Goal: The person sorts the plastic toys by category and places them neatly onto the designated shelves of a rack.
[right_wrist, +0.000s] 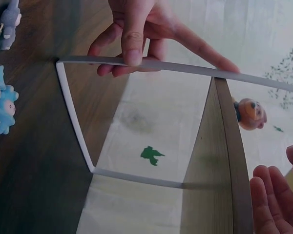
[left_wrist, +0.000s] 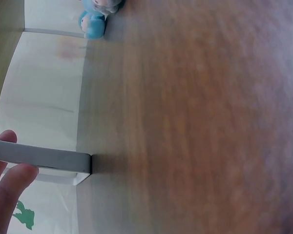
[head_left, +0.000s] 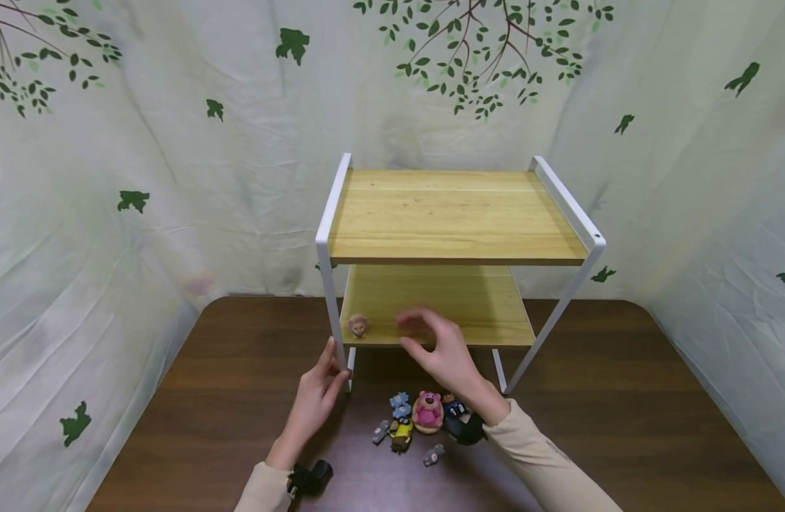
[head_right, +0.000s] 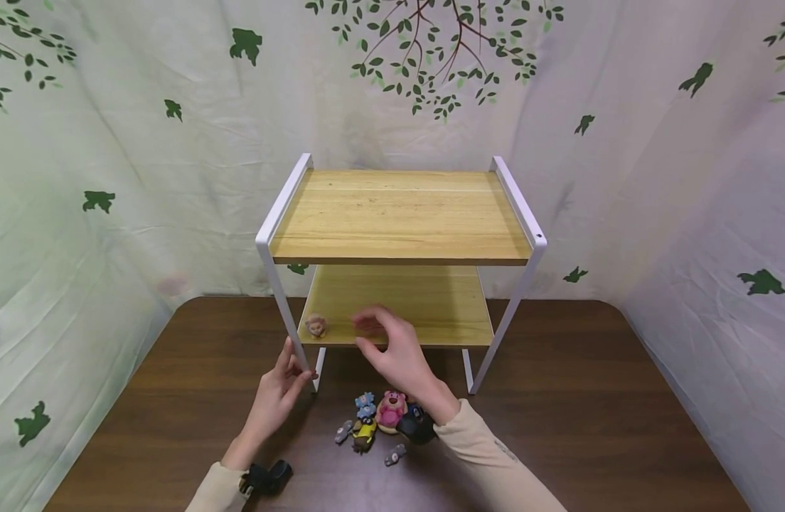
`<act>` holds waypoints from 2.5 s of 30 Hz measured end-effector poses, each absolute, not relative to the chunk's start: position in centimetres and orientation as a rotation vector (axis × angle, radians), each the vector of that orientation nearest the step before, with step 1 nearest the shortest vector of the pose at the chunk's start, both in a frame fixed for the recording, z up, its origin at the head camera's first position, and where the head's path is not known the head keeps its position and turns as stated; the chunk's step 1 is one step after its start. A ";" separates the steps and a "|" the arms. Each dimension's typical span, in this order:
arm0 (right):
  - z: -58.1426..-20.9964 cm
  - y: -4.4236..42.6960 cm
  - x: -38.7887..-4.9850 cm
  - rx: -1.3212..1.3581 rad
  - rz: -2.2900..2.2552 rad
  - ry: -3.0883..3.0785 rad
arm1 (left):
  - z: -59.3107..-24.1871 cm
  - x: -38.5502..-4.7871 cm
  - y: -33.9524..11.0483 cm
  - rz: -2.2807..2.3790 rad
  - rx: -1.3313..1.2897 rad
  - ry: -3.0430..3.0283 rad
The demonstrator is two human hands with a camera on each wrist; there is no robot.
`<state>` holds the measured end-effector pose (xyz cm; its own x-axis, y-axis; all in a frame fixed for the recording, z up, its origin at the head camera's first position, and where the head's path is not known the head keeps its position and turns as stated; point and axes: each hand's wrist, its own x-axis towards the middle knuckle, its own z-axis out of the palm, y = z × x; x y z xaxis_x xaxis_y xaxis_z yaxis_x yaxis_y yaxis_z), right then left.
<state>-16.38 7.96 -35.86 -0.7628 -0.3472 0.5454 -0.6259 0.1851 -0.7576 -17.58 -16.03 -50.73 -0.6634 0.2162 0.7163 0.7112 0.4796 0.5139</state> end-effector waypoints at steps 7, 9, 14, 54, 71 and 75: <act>-36.3 8.9 -16.1 0.930 1.658 -2.216 | -50.8 -17.6 -16.0 -1.148 -0.749 -2.160; -36.4 9.1 -16.0 0.923 1.671 -2.223 | -50.9 -17.6 -16.0 -1.149 -0.746 -2.160; -37.7 9.9 -16.1 0.916 1.689 -2.217 | -50.9 -17.6 -16.0 -1.136 -0.751 -2.157; -42.2 11.9 -13.3 0.984 1.614 -2.382 | -50.7 -17.7 -16.0 -1.133 -0.772 -2.142; -48.2 13.4 -14.8 0.928 1.463 -2.542 | -50.8 -17.6 -16.0 -1.132 -0.751 -2.169; -48.7 13.6 -14.9 0.911 1.385 -2.580 | -50.7 -17.5 -15.9 -1.138 -0.747 -2.172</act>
<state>-14.92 13.58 -48.73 -0.8210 -0.4650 0.3312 -0.5329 0.4162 -0.7367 -17.53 -15.95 -50.75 -0.6811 0.2108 0.7012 0.6965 0.4820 0.5316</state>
